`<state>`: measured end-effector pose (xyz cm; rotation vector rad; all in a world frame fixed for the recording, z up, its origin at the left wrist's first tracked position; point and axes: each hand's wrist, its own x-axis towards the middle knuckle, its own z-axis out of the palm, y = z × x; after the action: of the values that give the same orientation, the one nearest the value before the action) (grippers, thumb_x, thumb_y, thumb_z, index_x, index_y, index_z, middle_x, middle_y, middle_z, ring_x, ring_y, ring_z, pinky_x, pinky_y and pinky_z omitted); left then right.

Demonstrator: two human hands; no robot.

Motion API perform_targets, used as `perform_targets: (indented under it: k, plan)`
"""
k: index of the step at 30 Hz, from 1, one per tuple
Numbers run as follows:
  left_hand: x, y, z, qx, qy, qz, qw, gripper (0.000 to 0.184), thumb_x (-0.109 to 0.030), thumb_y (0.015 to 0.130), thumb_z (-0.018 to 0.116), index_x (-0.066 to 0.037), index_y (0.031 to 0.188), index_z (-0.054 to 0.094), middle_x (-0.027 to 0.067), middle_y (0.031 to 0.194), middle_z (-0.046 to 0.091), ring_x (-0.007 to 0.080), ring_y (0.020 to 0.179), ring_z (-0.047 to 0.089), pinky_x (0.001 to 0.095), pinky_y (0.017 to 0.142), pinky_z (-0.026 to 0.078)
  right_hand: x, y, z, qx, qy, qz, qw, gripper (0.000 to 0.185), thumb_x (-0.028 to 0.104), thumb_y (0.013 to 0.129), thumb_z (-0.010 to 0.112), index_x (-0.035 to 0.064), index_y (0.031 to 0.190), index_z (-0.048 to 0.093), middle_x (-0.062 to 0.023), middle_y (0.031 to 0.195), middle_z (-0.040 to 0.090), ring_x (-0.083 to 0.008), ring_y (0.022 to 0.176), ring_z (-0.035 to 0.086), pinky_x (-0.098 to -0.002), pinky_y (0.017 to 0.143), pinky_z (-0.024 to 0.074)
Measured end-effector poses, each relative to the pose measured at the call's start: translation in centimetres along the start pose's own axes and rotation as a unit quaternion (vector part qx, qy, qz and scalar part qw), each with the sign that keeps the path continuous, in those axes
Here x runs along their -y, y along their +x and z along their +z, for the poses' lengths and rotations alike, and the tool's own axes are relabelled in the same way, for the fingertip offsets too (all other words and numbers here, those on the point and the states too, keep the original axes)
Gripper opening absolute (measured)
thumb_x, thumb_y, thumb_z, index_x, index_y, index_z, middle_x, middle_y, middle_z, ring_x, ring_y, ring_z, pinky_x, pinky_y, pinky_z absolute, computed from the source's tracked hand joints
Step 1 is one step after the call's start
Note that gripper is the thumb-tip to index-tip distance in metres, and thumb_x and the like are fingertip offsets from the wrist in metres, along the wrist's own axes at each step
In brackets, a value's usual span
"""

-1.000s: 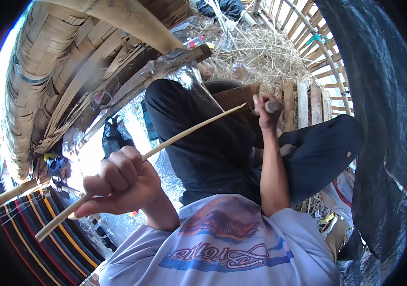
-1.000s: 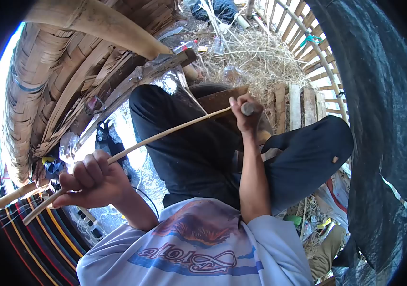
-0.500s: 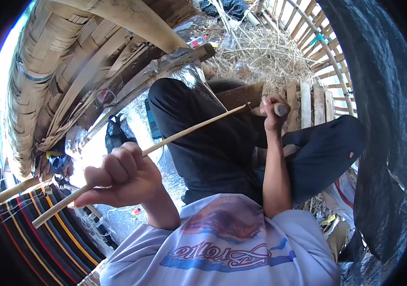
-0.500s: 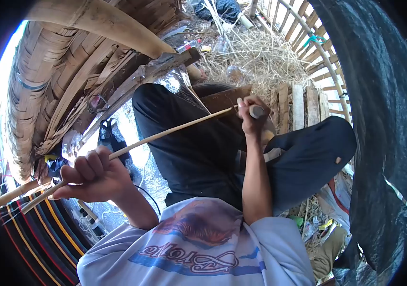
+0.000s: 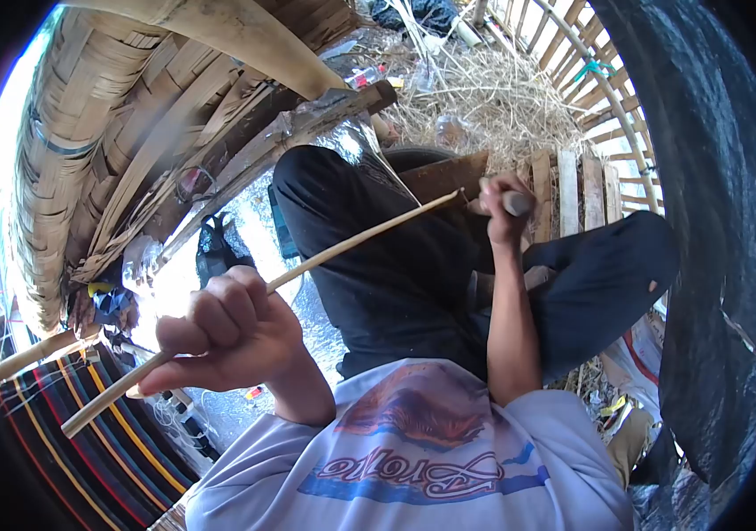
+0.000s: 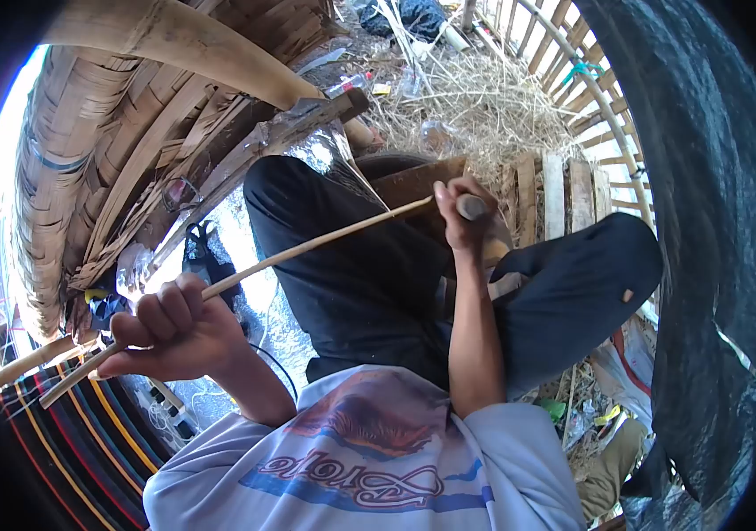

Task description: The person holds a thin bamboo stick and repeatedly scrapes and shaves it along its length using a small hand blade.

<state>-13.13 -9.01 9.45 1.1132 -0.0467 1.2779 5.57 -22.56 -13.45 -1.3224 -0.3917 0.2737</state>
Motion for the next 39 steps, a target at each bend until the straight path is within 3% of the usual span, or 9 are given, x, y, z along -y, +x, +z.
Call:
perform_targets:
  k: [1, 7, 10, 15, 23, 28, 31, 37, 39]
  plan:
    - [0.0, 0.0, 0.1, 0.002, -0.007, -0.003, 1.0, 0.056, -0.068, 0.087, 0.032, -0.017, 0.063, 0.028, -0.0062, 0.045, 0.019, 0.005, 0.039, 0.014, 0.0229, 0.04, 0.009, -0.9, 0.4, 0.0, 0.001, -0.099, -0.045, 0.994, 0.022, 0.01, 0.076, 0.068, 0.005, 0.064, 0.051, 0.0042, 0.056, 0.044, -0.0039, 0.054, 0.042, -0.0228, 0.051, 0.0339]
    - [-0.1, 0.1, -0.2, -0.014, 0.022, 0.002, 1.0, 0.056, -0.067, 0.086, 0.034, -0.017, 0.062, 0.028, -0.0062, 0.046, 0.02, 0.005, 0.039, 0.014, 0.0234, 0.04, 0.01, 0.6, 0.9, -0.4, -0.003, 0.084, 0.023, 0.996, 0.025, 0.011, 0.076, 0.07, 0.0078, 0.061, 0.05, 0.006, 0.056, 0.044, -0.0025, 0.05, 0.04, -0.0205, 0.047, 0.0308]
    - [-0.2, 0.1, -0.3, -0.016, -0.011, -0.01, 1.0, 0.055, -0.067, 0.086, 0.035, -0.017, 0.062, 0.029, -0.0061, 0.046, 0.02, 0.0054, 0.04, 0.014, 0.024, 0.041, 0.01, -2.0, 0.6, -0.6, -0.012, -0.09, -0.012, 0.996, 0.019, 0.009, 0.075, 0.068, 0.0062, 0.065, 0.052, 0.0036, 0.057, 0.046, -0.0046, 0.05, 0.044, -0.021, 0.047, 0.034]
    - [-0.2, 0.2, -0.6, -0.044, 0.008, -0.005, 0.999, 0.056, -0.067, 0.086, 0.036, -0.017, 0.062, 0.031, -0.0047, 0.049, 0.021, 0.0066, 0.043, 0.015, 0.0251, 0.042, 0.01, 0.0, 1.0, -0.9, -0.002, 0.094, 0.029, 0.995, 0.016, 0.005, 0.077, 0.063, 0.0029, 0.067, 0.051, -0.0011, 0.058, 0.048, -0.0074, 0.049, 0.044, -0.0229, 0.047, 0.0355]
    - [-0.4, 0.5, -1.1, -0.022, -0.023, -0.034, 0.999, 0.055, -0.065, 0.086, 0.039, -0.016, 0.061, 0.032, -0.0043, 0.052, 0.023, 0.0081, 0.046, 0.017, 0.0258, 0.044, 0.01, 1.0, 1.0, -0.4, -0.015, 0.137, 0.028, 0.99, 0.024, 0.006, 0.077, 0.067, 0.0047, 0.062, 0.049, 0.0038, 0.056, 0.044, -0.0044, 0.048, 0.042, -0.0214, 0.044, 0.0329]
    - [-0.4, 0.4, -1.1, -0.009, -0.068, -0.041, 0.997, 0.056, -0.066, 0.086, 0.039, -0.016, 0.061, 0.03, -0.004, 0.052, 0.023, 0.009, 0.047, 0.017, 0.0269, 0.046, 0.011, -0.9, 1.0, -0.5, 0.021, -0.072, 0.004, 0.997, 0.018, 0.009, 0.078, 0.063, 0.0053, 0.066, 0.051, 0.0023, 0.058, 0.046, -0.0055, 0.051, 0.045, -0.021, 0.047, 0.0338]
    - [-0.5, 0.3, -1.0, -0.028, -0.026, -0.037, 0.999, 0.056, -0.066, 0.086, 0.039, -0.016, 0.062, 0.03, -0.0047, 0.051, 0.023, 0.0082, 0.046, 0.017, 0.026, 0.045, 0.011, 0.3, 0.8, -1.1, 0.008, 0.089, 0.015, 0.996, 0.016, 0.009, 0.078, 0.063, 0.005, 0.067, 0.052, 0.0013, 0.058, 0.047, -0.0056, 0.051, 0.046, -0.0212, 0.046, 0.0336]
    - [-0.5, 0.1, -0.7, -0.014, -0.062, -0.043, 0.997, 0.056, -0.066, 0.085, 0.039, -0.016, 0.061, 0.03, -0.004, 0.052, 0.023, 0.0087, 0.047, 0.017, 0.0271, 0.047, 0.011, -0.6, 0.8, -0.6, 0.014, -0.071, 0.011, 0.997, 0.023, 0.01, 0.076, 0.07, 0.0072, 0.062, 0.051, 0.0048, 0.056, 0.045, -0.0032, 0.054, 0.042, -0.0212, 0.049, 0.0341]
    - [-0.4, 0.3, -0.8, -0.028, -0.029, -0.037, 0.999, 0.056, -0.066, 0.085, 0.039, -0.017, 0.061, 0.03, -0.0046, 0.051, 0.024, 0.0079, 0.046, 0.017, 0.0262, 0.045, 0.012, 1.0, 1.0, -0.8, -0.004, 0.075, 0.077, 0.994, 0.023, 0.012, 0.074, 0.071, 0.0062, 0.063, 0.052, 0.0056, 0.057, 0.044, -0.003, 0.057, 0.041, -0.0216, 0.052, 0.0338]
